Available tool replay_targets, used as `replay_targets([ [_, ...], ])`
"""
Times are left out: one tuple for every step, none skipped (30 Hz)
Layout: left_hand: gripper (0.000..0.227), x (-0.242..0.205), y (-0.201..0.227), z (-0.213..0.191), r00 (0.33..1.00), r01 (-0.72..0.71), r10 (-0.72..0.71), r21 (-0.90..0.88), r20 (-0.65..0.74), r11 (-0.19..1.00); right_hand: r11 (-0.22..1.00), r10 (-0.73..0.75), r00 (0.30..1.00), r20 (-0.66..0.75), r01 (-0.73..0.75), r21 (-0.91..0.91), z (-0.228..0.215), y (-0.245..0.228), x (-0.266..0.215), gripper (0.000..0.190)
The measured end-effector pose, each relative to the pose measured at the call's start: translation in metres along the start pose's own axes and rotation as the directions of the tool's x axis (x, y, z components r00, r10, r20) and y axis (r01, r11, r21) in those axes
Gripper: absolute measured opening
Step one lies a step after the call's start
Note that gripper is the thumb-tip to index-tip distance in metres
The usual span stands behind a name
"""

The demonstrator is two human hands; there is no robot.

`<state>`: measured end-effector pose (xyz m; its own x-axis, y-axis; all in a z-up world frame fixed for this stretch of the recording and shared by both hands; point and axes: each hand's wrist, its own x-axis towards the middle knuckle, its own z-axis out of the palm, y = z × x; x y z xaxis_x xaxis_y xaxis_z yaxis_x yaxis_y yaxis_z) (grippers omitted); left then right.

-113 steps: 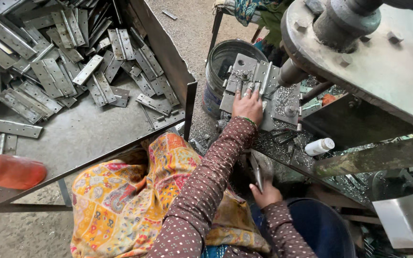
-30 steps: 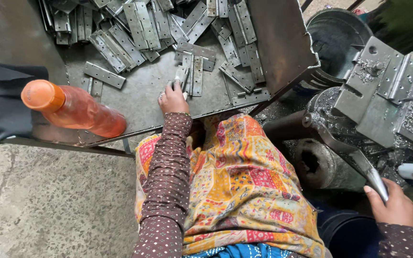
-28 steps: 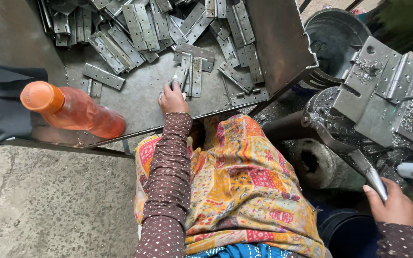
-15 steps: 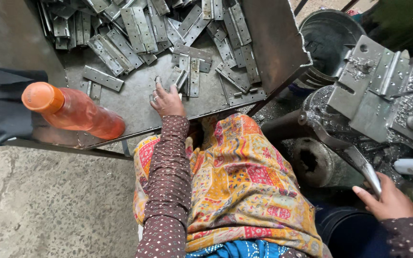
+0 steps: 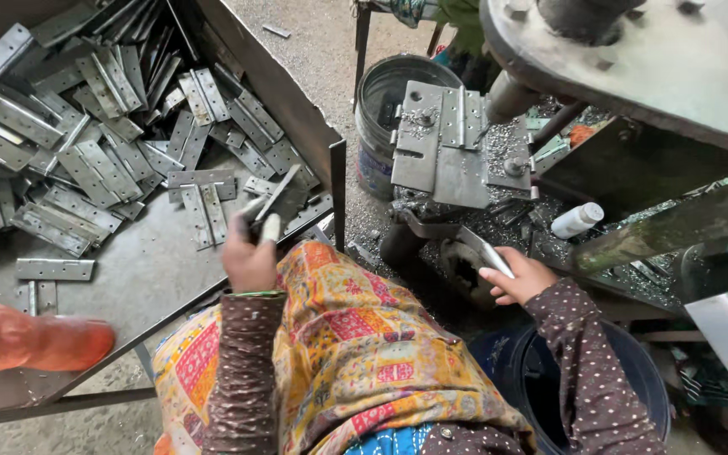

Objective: The person repeatedly picks up metal hinge pieces from a bin, places them into a press machine, and operates the lever to process them. The person then removes the processed pieces and places them back into the bin.

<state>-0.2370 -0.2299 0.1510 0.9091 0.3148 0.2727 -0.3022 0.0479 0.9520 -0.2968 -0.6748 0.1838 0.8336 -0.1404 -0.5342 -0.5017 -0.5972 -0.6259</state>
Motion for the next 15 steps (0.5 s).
replay_targets([
  [0.029,-0.006,0.022,0.023,0.985,-0.169,0.161,0.182,0.057,0.969,1.0,-0.021,1.0,-0.008,0.021,-0.001,0.001,-0.002,-0.001,0.064],
  [0.027,-0.012,0.041,0.045,0.942,-0.335,0.305,0.346,0.14,0.876,0.998,-0.045,0.998,-0.036,0.044,-0.034,0.003,-0.003,-0.001,0.062],
  [0.026,-0.02,0.056,0.071,0.885,-0.464,0.418,0.458,0.204,0.759,0.996,-0.068,0.996,-0.065,0.064,-0.069,0.004,-0.004,-0.002,0.059],
  [0.024,-0.028,0.067,0.096,0.812,-0.573,0.512,0.549,0.28,0.608,0.991,-0.092,0.991,-0.094,0.082,-0.104,0.006,-0.005,-0.002,0.057],
  [0.028,-0.037,0.074,0.119,0.716,-0.685,0.549,0.586,0.431,0.433,0.982,-0.109,0.988,-0.112,0.089,-0.168,0.006,-0.005,-0.003,0.057],
  [0.032,-0.047,0.077,0.14,0.607,-0.774,0.548,0.586,0.576,0.241,0.968,-0.127,0.983,-0.129,0.095,-0.233,0.006,-0.005,-0.003,0.057],
  [0.028,-0.056,0.075,0.164,0.558,-0.811,0.531,0.555,0.638,0.185,0.95,-0.144,0.979,-0.143,0.097,-0.297,0.006,-0.005,-0.005,0.057],
  [0.026,-0.063,0.069,0.185,0.507,-0.844,0.508,0.52,0.697,0.129,0.943,-0.142,0.978,-0.152,0.087,-0.321,0.006,-0.005,-0.006,0.057],
  [0.029,-0.067,0.061,0.204,0.508,-0.845,0.462,0.526,0.727,0.1,0.935,-0.14,0.978,-0.158,0.078,-0.346,0.007,-0.005,-0.007,0.058],
  [0.033,-0.068,0.051,0.221,0.509,-0.845,0.414,0.53,0.755,0.071,0.926,-0.138,0.977,-0.164,0.068,-0.371,0.008,-0.006,-0.007,0.058],
  [0.036,-0.068,0.041,0.233,0.511,-0.845,0.363,0.534,0.779,0.041,0.92,-0.158,0.974,-0.163,0.085,-0.381,0.008,-0.006,-0.007,0.058],
  [0.039,-0.065,0.03,0.241,0.555,-0.82,0.383,0.562,0.738,0.105,0.914,-0.178,0.97,-0.163,0.102,-0.392,0.009,-0.006,-0.007,0.058],
  [0.043,-0.062,0.02,0.251,0.6,-0.792,0.399,0.586,0.694,0.172,0.907,-0.197,0.967,-0.162,0.117,-0.405,0.008,-0.005,-0.006,0.059],
  [0.046,-0.058,0.011,0.257,0.643,-0.76,0.41,0.605,0.646,0.239,0.902,-0.207,0.964,-0.167,0.122,-0.415,0.008,-0.003,-0.005,0.059],
  [0.044,-0.054,0.005,0.263,0.686,-0.721,0.357,0.66,0.634,0.211,0.896,-0.219,0.96,-0.172,0.128,-0.426,0.007,-0.001,-0.002,0.059],
])
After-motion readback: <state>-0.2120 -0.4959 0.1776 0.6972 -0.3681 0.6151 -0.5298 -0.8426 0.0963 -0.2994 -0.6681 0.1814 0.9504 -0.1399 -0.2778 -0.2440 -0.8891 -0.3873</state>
